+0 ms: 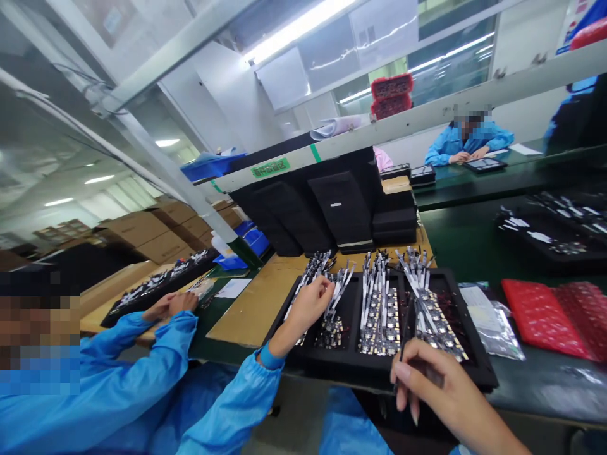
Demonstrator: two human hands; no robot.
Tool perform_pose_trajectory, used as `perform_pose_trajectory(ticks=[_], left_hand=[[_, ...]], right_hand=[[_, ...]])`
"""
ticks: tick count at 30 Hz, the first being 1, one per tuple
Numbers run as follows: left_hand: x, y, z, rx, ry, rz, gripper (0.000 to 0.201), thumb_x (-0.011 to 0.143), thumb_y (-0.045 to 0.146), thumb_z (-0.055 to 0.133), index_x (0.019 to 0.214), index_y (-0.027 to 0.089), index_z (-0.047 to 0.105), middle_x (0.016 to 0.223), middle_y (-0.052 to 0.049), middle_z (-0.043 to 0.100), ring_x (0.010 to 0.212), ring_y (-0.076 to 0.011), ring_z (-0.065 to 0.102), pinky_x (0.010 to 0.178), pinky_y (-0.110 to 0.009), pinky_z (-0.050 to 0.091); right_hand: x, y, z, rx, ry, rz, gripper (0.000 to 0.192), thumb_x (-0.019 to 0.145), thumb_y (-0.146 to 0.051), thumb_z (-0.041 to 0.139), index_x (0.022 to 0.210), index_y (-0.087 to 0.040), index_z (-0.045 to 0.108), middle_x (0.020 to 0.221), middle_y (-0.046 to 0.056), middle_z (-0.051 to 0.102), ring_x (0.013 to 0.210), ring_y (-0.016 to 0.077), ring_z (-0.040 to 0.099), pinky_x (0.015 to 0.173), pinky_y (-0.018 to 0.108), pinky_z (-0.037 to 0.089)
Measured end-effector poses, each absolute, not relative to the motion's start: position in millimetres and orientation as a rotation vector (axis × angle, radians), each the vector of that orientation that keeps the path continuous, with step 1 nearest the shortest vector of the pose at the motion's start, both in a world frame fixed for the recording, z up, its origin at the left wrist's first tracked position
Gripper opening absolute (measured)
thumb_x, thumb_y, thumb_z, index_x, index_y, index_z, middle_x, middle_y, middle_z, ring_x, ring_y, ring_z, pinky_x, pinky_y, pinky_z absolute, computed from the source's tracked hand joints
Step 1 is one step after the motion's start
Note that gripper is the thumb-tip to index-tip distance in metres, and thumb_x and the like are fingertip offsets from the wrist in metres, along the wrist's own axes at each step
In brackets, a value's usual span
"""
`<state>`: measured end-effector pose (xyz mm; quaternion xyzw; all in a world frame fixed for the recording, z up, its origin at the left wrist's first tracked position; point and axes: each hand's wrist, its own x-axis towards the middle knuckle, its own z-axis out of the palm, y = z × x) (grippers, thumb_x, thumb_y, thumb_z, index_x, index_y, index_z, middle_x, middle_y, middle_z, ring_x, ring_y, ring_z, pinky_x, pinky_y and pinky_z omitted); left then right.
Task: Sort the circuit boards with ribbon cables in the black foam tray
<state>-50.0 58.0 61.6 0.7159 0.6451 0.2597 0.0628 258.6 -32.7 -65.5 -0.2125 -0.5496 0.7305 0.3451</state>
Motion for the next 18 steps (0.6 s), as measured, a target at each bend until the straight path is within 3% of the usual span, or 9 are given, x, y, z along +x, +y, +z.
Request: perform_pose_trajectory(ticks=[2,3,7,11,15,18], left_hand=[[-48,55,59,2.154,1.954,0.801,0.016,0.090,0.038,0.059,0.091,0.022,0.061,0.046,0.008,0.051,0.043,-0.0152,0.053,0.050,-0.023,0.024],[-48,54,59,2.150,1.951,0.806,0.019,0.089,0.040,0.060,0.094,0.022,0.061,0.045,0.008,0.052,0.042,-0.0153,0.053,0.050,-0.023,0.024],[-49,41,66,2.126,1.997,0.909,0.036,0.085,0.047,0.058,0.112,0.024,0.056,0.053,0.005,0.061,0.050,-0.0192,0.063,0.053,-0.026,0.031],[-46,2,77,2.130,2.071,1.073,0.044,0.084,0.058,0.046,0.120,0.035,0.054,0.067,0.002,0.069,0.058,-0.0231,0.067,0.056,-0.032,0.038],[-27,-55,60,2.289,1.926,1.217,0.036,0.089,0.053,0.046,0.122,0.045,0.056,0.076,0.000,0.075,0.056,-0.0236,0.070,0.054,-0.036,0.048],[-2,-89,28,2.499,1.530,1.213,0.028,0.089,0.042,0.059,0.117,0.041,0.064,0.087,-0.004,0.080,0.063,-0.0242,0.076,0.060,-0.036,0.060]], right_hand=[[266,-59,-55,-0.781,-1.381,1.888,0.019,0.090,-0.067,0.099,0.092,-0.054,0.086,0.091,-0.001,0.091,0.061,0.0340,0.083,0.051,0.042,0.056],[268,-71,-51,-0.842,-1.371,1.898,0.017,0.090,-0.064,0.102,0.093,-0.054,0.088,0.097,-0.003,0.096,0.064,0.0339,0.086,0.053,0.041,0.057],[271,-107,-49,-0.955,-1.547,1.728,0.026,0.073,-0.047,0.112,0.091,-0.053,0.094,0.081,-0.005,0.094,0.068,0.0355,0.090,0.066,0.044,0.064],[300,-129,-57,-1.045,-1.862,1.354,0.006,0.096,-0.053,0.100,0.101,-0.050,0.102,0.102,0.003,0.101,0.098,0.0429,0.098,0.093,0.056,0.071],[342,-146,-70,-1.217,-1.900,1.018,0.029,0.127,-0.051,0.078,0.114,-0.038,0.101,0.108,0.008,0.098,0.099,0.0365,0.097,0.086,0.046,0.073],[358,-148,-85,-1.138,-1.975,0.491,0.027,0.131,-0.025,0.070,0.124,-0.031,0.096,0.108,0.007,0.095,0.093,0.0291,0.096,0.078,0.036,0.073]])
